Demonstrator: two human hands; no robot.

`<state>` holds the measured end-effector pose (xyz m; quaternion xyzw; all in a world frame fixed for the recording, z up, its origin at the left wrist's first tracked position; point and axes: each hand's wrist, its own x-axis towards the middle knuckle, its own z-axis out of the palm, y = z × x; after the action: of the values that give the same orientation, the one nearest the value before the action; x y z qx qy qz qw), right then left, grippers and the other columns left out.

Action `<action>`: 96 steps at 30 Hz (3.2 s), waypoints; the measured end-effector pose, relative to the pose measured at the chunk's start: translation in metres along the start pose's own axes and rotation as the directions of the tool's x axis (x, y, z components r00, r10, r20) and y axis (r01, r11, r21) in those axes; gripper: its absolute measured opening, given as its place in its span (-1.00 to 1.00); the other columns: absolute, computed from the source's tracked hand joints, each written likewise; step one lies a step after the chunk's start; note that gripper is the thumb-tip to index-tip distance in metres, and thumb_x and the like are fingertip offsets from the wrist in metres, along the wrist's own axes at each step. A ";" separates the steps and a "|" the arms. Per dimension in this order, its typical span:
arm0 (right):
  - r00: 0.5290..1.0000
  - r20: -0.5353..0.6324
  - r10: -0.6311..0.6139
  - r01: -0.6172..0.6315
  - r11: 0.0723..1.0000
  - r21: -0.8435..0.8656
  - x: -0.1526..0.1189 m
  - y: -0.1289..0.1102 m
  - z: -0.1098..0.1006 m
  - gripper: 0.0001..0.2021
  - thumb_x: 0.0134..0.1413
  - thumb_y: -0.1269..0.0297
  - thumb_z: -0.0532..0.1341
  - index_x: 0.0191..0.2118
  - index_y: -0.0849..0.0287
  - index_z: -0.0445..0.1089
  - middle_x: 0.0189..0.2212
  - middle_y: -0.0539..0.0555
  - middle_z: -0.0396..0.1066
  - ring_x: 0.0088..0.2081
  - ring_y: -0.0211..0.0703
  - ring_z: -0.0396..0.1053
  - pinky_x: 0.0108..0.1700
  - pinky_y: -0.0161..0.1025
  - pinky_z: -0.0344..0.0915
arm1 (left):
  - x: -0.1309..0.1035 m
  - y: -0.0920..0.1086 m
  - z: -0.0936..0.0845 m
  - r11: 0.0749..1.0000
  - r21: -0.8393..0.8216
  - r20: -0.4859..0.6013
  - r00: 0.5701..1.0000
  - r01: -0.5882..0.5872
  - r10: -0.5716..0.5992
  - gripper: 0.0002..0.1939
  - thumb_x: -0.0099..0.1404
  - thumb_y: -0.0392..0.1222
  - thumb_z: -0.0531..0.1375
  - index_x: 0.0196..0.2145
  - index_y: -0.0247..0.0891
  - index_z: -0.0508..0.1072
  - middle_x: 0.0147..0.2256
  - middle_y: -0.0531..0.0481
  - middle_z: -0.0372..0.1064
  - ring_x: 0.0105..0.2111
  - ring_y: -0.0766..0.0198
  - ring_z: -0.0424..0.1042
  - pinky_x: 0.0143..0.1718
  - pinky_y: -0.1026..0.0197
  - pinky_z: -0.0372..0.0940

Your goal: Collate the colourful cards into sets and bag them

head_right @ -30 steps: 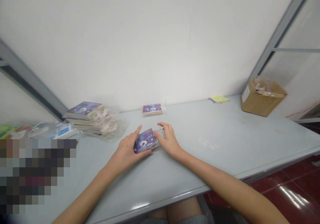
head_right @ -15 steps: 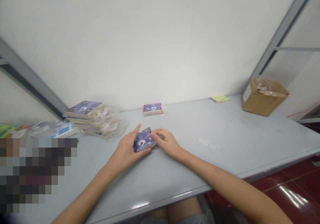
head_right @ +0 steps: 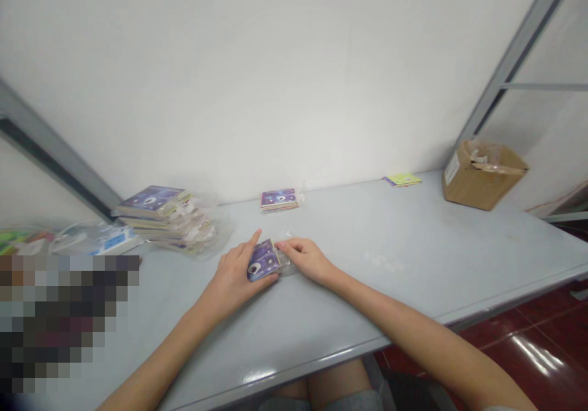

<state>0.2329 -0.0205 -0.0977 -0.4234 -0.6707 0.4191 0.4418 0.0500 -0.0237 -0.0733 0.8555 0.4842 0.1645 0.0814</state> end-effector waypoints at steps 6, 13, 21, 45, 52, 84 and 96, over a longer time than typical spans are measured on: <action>0.985 0.164 -0.046 0.037 0.997 0.063 -0.002 -0.004 -0.001 -0.56 0.10 -0.01 -0.04 -0.24 0.14 0.47 -0.21 0.03 0.45 -0.16 -0.14 0.36 -0.03 -0.16 0.18 | 0.000 -0.002 -0.001 0.999 -0.033 0.027 0.999 -0.021 0.022 -0.16 0.10 0.08 0.16 0.20 -0.28 -0.13 -0.02 -0.21 0.21 -0.05 0.01 0.20 -0.05 0.01 0.08; 0.994 0.043 0.098 -0.097 0.995 -0.019 0.004 0.001 -0.017 -0.56 0.05 -0.02 0.02 -0.27 0.22 0.48 -0.31 0.10 0.48 -0.28 -0.13 0.39 -0.13 -0.15 0.23 | -0.003 -0.005 -0.001 0.999 -0.020 0.060 0.998 -0.033 0.034 -0.13 0.09 0.12 0.13 0.22 -0.25 -0.19 0.00 -0.20 0.18 -0.04 0.00 0.18 -0.04 0.00 0.05; 0.990 -0.013 0.139 -0.137 0.952 -0.273 0.009 0.002 -0.080 -0.66 -0.13 0.09 0.21 -0.25 0.21 0.45 -0.39 0.06 0.43 -0.41 -0.20 0.33 -0.32 -0.26 0.22 | -0.004 -0.011 0.000 0.999 0.027 0.124 0.992 -0.023 0.019 -0.08 0.08 0.13 0.12 0.23 -0.30 -0.24 -0.04 -0.23 0.20 -0.06 -0.03 0.20 -0.06 0.02 0.06; 0.938 0.293 0.184 -0.213 0.975 0.068 0.006 0.000 -0.053 -0.68 -0.08 0.18 0.19 -0.18 0.22 0.37 -0.36 0.03 0.40 -0.41 -0.28 0.35 -0.25 -0.24 0.25 | -0.004 -0.008 0.003 0.993 -0.030 0.128 0.985 -0.113 0.116 -0.08 0.08 0.08 0.17 0.23 -0.21 -0.26 -0.05 -0.18 0.22 -0.08 0.01 0.21 -0.07 0.02 0.07; 0.990 -0.038 0.135 -0.132 0.989 0.065 0.009 -0.003 -0.079 -0.71 -0.06 0.16 0.17 -0.21 0.20 0.41 -0.33 0.07 0.41 -0.40 -0.28 0.32 -0.27 -0.25 0.25 | -0.001 -0.006 -0.003 0.993 -0.062 0.097 0.990 -0.100 0.106 -0.10 0.07 0.08 0.19 0.22 -0.23 -0.18 -0.04 -0.19 0.21 -0.07 -0.01 0.20 -0.06 -0.01 0.08; 0.875 -0.395 0.279 -0.396 0.882 -0.255 -0.081 0.041 -0.123 -0.64 -0.19 0.06 0.22 -0.29 0.24 0.39 -0.61 -0.05 0.23 -0.60 -0.36 0.07 -0.54 -0.35 0.00 | 0.003 0.003 -0.004 0.884 -0.466 -0.210 0.976 -0.042 -0.064 0.03 0.01 -0.07 0.25 0.20 -0.27 -0.39 -0.05 -0.18 0.20 -0.06 0.10 0.26 -0.04 0.04 0.14; 0.936 -0.301 0.180 -0.164 0.984 0.075 -0.056 -0.001 -0.085 -0.71 -0.15 0.11 0.25 -0.29 0.17 0.36 -0.40 0.02 0.32 -0.42 -0.30 0.20 -0.36 -0.33 0.15 | -0.008 0.006 -0.006 0.954 -0.175 0.143 0.953 -0.242 0.268 -0.28 0.00 0.04 0.23 0.07 -0.25 0.12 0.02 -0.14 0.20 -0.01 0.04 0.19 0.02 0.01 0.00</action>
<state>0.3271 -0.0578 -0.0886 -0.5294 -0.5439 0.4015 0.5125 0.0489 -0.0333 -0.0675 0.9126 0.3469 0.1395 0.1656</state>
